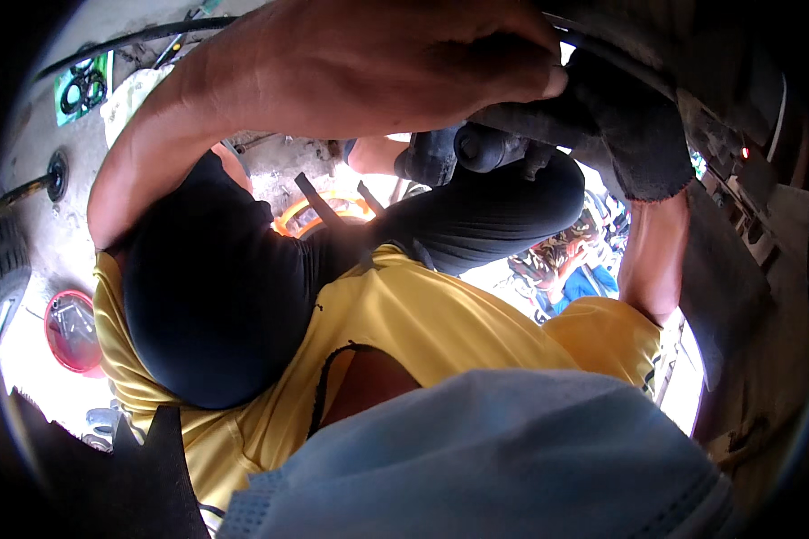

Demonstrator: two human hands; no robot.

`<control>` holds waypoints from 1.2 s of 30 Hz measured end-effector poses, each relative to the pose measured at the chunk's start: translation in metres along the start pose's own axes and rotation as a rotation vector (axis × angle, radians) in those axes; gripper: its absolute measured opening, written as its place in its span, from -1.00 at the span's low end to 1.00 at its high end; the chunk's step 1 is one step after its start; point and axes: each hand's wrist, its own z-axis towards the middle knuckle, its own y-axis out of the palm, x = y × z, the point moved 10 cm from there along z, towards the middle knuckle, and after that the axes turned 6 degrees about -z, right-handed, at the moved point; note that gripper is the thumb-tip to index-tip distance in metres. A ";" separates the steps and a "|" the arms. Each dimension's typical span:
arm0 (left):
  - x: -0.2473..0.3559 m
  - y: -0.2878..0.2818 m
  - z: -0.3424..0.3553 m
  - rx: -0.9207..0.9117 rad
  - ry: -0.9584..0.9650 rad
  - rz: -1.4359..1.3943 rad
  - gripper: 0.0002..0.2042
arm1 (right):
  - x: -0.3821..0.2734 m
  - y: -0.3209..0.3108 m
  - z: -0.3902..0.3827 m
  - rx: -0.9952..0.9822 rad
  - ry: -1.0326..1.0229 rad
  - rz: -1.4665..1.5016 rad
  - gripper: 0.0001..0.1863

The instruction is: The person cleans and works on a vehicle axle assembly, using a cloth to wipe components and manipulating the brake drum and internal mechanisms by hand while wearing gloves.

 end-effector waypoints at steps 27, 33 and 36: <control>0.039 0.027 -0.012 0.245 0.206 1.070 -0.78 | 0.027 -0.019 -0.011 0.272 -0.061 0.152 -0.57; 0.031 0.039 -0.019 0.262 0.206 1.149 -0.77 | 0.031 -0.009 -0.014 0.298 -0.114 0.159 -0.60; 0.033 0.043 -0.013 0.256 0.217 1.163 -0.76 | 0.031 -0.020 -0.021 0.335 -0.125 0.160 -0.61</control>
